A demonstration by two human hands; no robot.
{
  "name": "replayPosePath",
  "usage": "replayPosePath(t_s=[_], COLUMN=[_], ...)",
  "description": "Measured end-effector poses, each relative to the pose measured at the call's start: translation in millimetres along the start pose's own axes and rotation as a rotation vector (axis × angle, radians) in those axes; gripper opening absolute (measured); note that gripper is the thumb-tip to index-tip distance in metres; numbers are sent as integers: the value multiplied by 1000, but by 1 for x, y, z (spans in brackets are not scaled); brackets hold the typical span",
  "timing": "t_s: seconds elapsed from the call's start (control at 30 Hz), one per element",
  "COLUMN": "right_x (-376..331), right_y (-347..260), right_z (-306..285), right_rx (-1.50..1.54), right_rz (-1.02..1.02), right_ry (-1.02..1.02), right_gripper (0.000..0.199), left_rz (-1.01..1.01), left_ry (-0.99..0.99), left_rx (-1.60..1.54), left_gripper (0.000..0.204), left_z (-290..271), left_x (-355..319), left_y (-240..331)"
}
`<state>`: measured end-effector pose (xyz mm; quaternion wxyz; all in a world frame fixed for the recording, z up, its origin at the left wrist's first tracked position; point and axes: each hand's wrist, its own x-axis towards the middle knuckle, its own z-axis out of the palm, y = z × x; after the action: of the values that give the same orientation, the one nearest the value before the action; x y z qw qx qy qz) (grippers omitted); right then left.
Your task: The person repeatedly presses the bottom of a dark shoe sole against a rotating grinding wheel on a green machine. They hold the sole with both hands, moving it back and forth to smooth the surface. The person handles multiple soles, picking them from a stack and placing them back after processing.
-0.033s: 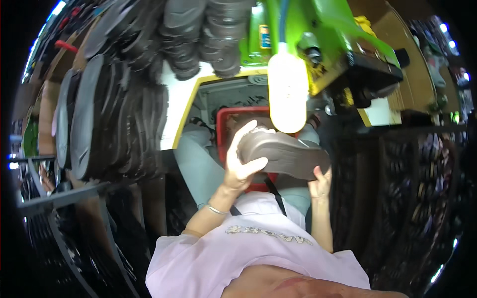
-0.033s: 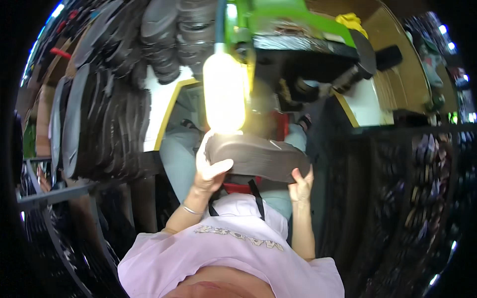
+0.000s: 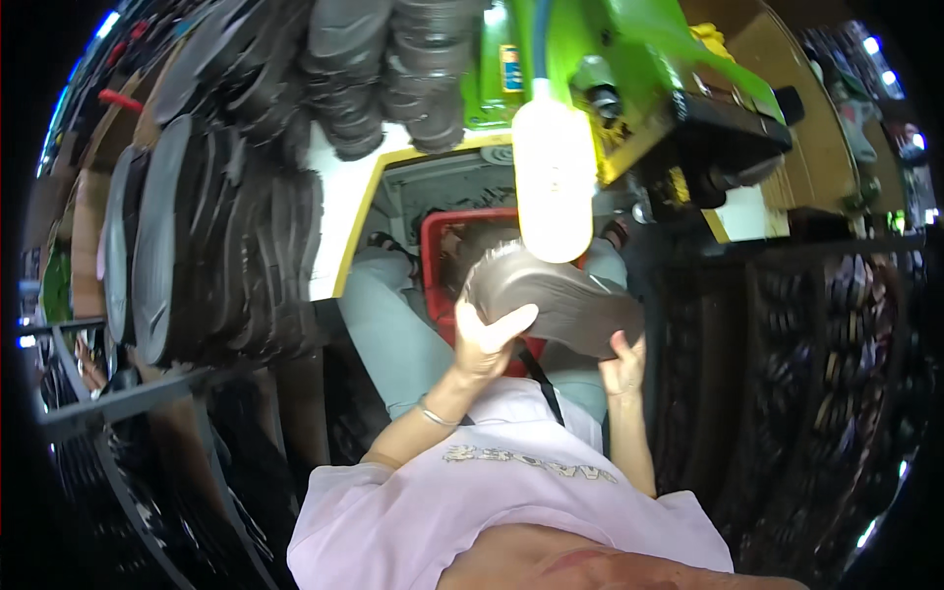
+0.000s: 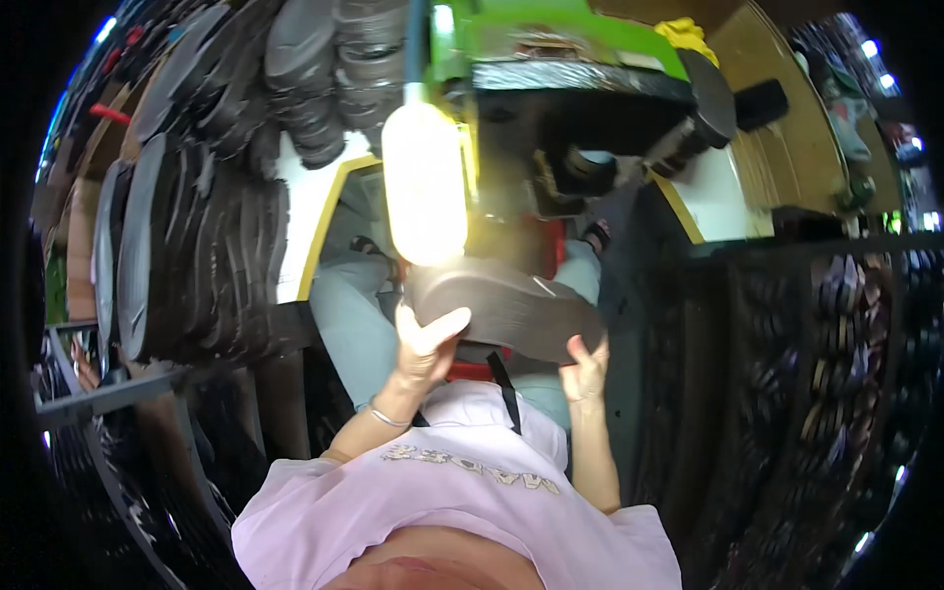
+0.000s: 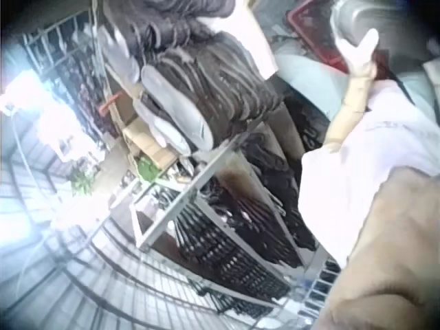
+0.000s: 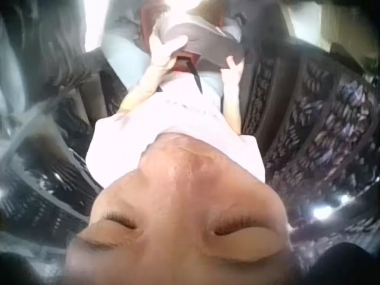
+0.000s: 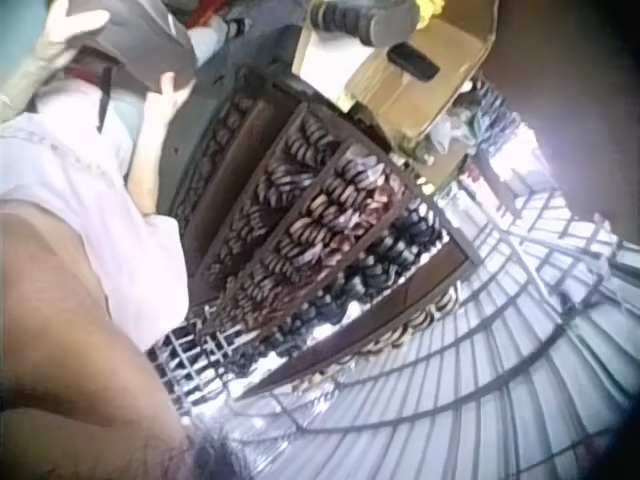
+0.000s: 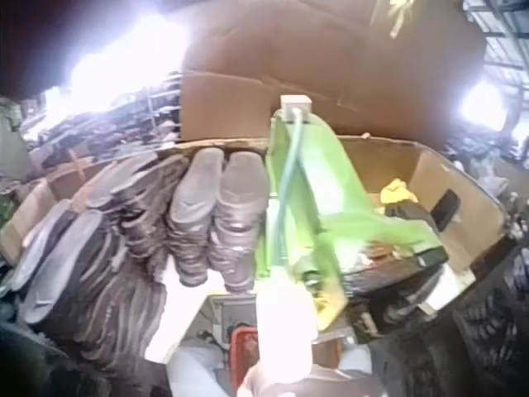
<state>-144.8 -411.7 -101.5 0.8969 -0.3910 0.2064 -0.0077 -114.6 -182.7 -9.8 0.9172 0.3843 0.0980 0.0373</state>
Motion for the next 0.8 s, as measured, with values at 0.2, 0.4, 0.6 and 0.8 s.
replayPosePath(t_s=[0.2, 0.4, 0.6, 0.8], right_x=[-32, -28, -36, -32], right_y=[45, 56, 39, -1], right_z=[-29, 10, -3, -31], right_rx=[-188, -341, -397, -418], right_rz=[465, 561, 405, 193], right_ry=[-221, -415, -362, -172], right_gripper=[64, 65, 56, 42], left_rz=[44, 105, 212, 234], left_ry=[-261, -227, -189, -81], left_rx=[509, 1006, 927, 792], left_gripper=[38, 32, 31, 31], left_z=[31, 32, 15, 5], left_x=[23, 60, 47, 35], left_y=[-43, -29, -32, -49])
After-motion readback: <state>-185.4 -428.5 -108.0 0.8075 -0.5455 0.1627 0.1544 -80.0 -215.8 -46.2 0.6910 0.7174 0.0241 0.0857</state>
